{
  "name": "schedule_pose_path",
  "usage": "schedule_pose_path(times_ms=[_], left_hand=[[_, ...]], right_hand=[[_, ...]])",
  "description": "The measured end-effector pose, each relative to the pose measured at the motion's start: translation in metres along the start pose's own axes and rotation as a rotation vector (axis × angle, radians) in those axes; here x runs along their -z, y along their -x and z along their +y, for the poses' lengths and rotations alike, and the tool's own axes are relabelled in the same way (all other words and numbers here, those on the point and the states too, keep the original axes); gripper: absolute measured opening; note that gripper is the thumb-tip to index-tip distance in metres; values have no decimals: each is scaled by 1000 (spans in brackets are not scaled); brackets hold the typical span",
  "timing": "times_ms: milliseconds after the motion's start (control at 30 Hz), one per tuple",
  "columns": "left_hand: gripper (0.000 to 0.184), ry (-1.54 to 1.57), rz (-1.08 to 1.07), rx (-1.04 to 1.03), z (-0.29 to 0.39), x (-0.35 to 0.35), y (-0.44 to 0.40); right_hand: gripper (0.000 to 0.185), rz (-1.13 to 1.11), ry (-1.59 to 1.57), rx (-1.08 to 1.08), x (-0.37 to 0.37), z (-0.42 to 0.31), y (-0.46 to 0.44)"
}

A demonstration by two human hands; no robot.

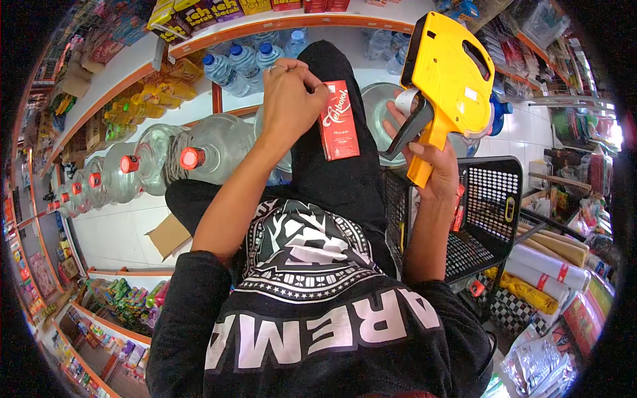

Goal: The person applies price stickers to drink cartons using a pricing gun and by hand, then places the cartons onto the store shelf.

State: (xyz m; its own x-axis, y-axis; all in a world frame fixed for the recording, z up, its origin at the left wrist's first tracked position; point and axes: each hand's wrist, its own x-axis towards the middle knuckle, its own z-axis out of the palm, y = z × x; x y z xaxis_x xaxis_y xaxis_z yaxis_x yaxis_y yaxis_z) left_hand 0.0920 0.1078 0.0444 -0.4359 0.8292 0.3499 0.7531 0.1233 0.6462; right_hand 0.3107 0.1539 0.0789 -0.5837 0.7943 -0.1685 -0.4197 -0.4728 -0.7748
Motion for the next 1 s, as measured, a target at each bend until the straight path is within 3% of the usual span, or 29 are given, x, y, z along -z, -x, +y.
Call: schedule_pose_path(times_ms=[700,833,933,1000], left_hand=[[12,-30,4,9,-7,-10,5],[16,-22,117,-4,-11,-10,3],[22,497,-168,434,-23,-11,2],[22,482,-152,422,-30,-14,2]], right_hand=[[82,-3,30,18,7,-1,3],[82,-1,34,24,4,-2,3],[82,-4,25,29,3,-2,3],[80,-8,41,38,4,-1,3]])
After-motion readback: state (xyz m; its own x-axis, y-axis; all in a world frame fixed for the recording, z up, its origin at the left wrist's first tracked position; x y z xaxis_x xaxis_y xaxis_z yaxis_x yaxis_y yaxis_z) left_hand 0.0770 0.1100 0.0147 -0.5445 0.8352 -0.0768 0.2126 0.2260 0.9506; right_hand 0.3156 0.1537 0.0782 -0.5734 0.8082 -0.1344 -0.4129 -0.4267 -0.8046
